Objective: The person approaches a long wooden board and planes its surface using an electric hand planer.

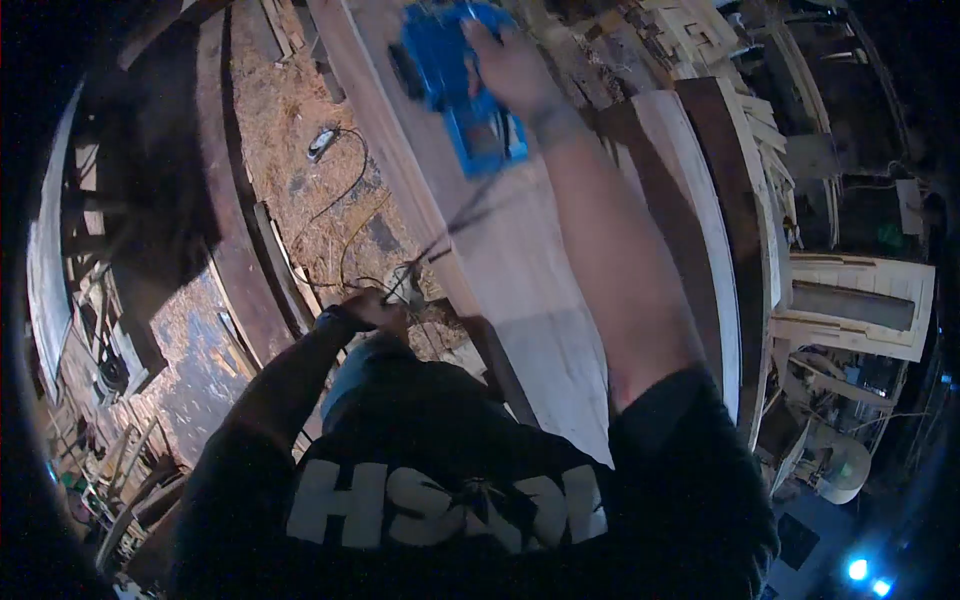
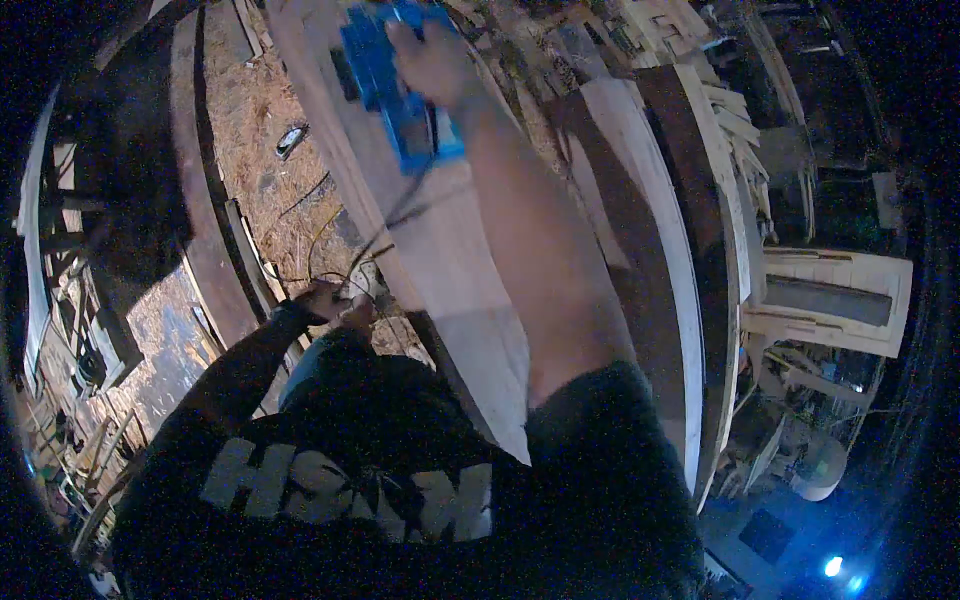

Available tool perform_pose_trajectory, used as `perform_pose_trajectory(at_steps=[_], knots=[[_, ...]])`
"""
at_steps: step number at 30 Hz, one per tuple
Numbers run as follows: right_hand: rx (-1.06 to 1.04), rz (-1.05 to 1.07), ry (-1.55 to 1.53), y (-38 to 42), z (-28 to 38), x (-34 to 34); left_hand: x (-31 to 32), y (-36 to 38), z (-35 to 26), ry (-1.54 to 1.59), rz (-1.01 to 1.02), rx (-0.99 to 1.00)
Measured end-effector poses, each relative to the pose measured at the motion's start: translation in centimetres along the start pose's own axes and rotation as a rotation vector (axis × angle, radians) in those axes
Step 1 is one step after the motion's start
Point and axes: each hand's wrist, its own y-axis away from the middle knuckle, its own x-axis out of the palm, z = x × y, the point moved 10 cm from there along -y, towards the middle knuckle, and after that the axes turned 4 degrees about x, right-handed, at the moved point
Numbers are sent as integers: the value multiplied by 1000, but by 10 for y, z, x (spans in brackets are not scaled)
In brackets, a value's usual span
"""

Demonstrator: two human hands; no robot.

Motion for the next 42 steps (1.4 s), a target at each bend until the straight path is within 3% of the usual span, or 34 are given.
perform_pose_trajectory(at_steps=[2,5,6,7,8,10,11,12,14,15,17,19,23,27,30,31,34,38,41,42], knots=[[136,-78,2,105,-2,-20,-24,44,-29,5,-49,149],[208,-56,9,259,-11,-46,-5,73,-4,-444,-55,-40],[205,-48,-68,309,-28,-55,6,79,-8,-426,-45,-99],[172,-107,68,366,-52,-72,15,85,-12,-410,-34,-156],[340,4,22,420,-59,-78,22,91,-19,-396,-24,-212],[511,-109,-197,571,-116,-104,50,89,-52,-485,39,-45],[483,-50,-214,608,-90,-108,78,74,-48,-501,92,24],[389,-41,-257,695,-134,-126,106,58,-44,-517,146,92],[401,-89,-180,786,-142,-143,150,23,-34,-468,90,125],[396,-66,-203,795,-128,-145,162,15,-35,-441,64,139],[363,-30,-183,802,-102,-148,153,31,-104,-396,113,176],[424,-87,-282,823,-130,-146,145,41,-130,-365,103,199],[464,-79,-237,696,-102,-123,121,61,-110,-280,75,41],[441,-58,-97,530,-71,-79,96,99,-84,-489,51,-60],[172,-132,55,410,-38,-56,79,127,-72,-397,46,-212],[87,-157,71,373,-27,-47,98,119,-51,-444,120,-78],[58,-183,147,271,-22,-28,116,107,14,-410,203,-204],[75,-183,150,149,-14,-8,92,109,30,-370,30,-186],[165,-147,118,74,8,9,68,104,61,-232,-10,-288],[69,-105,55,35,7,18,69,108,73,-183,-18,-327]])
